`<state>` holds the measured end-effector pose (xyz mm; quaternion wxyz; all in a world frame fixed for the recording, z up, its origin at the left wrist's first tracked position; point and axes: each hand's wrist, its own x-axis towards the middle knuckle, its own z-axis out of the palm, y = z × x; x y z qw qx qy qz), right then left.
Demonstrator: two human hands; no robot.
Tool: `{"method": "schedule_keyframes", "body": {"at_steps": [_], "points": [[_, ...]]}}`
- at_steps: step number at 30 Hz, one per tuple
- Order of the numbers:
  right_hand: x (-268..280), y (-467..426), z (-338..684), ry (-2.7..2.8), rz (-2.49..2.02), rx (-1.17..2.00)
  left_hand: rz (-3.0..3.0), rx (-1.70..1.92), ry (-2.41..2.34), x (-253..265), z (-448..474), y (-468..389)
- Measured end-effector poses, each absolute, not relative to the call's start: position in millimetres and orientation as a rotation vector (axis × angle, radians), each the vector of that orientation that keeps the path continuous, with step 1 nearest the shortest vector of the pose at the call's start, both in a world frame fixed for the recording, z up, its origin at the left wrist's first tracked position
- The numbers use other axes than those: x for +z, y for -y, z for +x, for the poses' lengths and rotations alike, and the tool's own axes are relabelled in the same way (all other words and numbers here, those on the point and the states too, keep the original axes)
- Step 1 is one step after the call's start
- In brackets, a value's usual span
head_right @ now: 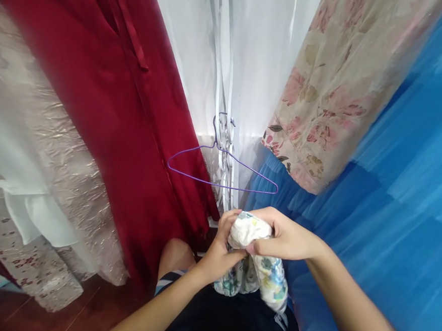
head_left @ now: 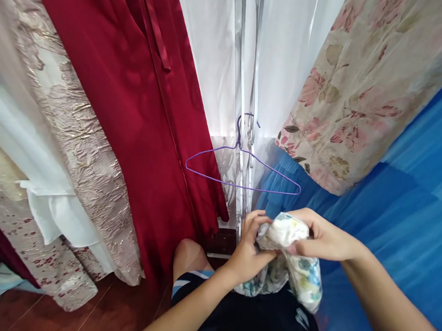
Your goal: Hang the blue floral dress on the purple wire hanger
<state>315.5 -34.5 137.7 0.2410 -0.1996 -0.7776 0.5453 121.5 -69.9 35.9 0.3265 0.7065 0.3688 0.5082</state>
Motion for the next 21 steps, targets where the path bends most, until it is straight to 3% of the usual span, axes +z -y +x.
{"method": "schedule_keyframes", "body": {"at_steps": [6,10,15,21], "points": [[137,-17,361,1.663,-0.699,1.356,1.854,0.892,-1.057,24,79,73],[146,-90,355,1.396,-0.690,1.224,1.823,0.916,-1.251,29,45,68],[143,-139,296,1.587,-0.722,1.567,2.189,0.811,-1.523,63,-16,53],[131,-110,272,1.602,-0.673,1.895,2.352,0.550,-2.021,96,-110,24]]}}
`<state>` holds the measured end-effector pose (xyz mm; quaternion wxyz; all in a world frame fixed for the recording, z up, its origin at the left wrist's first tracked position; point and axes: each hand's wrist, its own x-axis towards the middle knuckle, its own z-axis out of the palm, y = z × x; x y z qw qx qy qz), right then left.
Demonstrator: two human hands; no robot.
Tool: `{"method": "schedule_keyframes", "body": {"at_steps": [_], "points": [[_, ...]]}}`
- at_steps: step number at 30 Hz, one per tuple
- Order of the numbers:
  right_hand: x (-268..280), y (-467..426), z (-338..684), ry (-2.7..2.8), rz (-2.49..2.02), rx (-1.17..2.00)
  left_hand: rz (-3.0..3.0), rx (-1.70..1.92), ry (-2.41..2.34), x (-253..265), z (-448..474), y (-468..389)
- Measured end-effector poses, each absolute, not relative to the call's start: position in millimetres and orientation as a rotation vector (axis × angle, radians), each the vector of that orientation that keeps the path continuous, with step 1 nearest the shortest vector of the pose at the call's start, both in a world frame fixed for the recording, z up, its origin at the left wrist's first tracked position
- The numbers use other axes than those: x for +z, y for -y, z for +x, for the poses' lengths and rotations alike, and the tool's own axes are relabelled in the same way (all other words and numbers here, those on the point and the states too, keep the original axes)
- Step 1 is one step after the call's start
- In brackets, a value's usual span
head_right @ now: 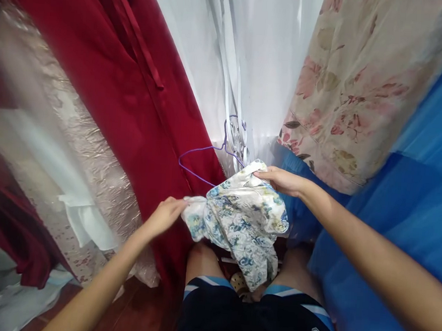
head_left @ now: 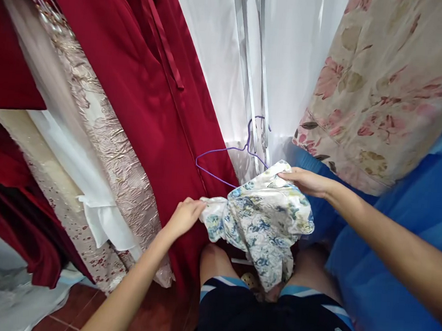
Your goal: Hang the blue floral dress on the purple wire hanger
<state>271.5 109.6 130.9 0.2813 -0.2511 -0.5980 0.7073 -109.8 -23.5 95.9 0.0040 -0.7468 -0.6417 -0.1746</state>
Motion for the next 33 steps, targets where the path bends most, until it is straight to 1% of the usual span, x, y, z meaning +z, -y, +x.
{"method": "schedule_keyframes", "body": {"at_steps": [4,8,11,13,16,18,21,26,29,31,33], "points": [[138,-90,274,1.417,-0.733,1.896,-2.235,-0.689,2.051,117,-125,-18],[147,-77,277,1.355,-0.753,1.814,-1.974,-0.850,2.126,136,-102,-58],[151,-71,283,1.356,-0.769,1.775,-1.894,-0.989,2.106,149,-83,-73],[152,-70,287,1.357,-0.787,1.802,-2.001,-1.114,1.972,158,-71,-77],[152,-75,290,1.363,-0.841,1.837,-2.319,-1.270,1.755,168,-60,-76],[151,-78,293,1.341,-0.895,1.736,-2.370,-1.412,1.719,169,-58,-72],[144,-70,309,1.323,-0.909,1.473,-2.229,-1.645,1.724,164,-65,-61],[116,-33,339,1.595,-0.951,1.082,-2.088,-1.606,1.700,155,-72,-36],[116,-26,337,1.493,-0.958,0.818,-2.159,-1.540,1.570,164,-59,-26],[130,-32,327,1.381,-0.933,0.761,-2.219,-1.430,1.516,171,-51,-25],[150,-38,312,1.312,-0.904,0.790,-2.227,-1.321,1.541,173,-49,-29]]}}
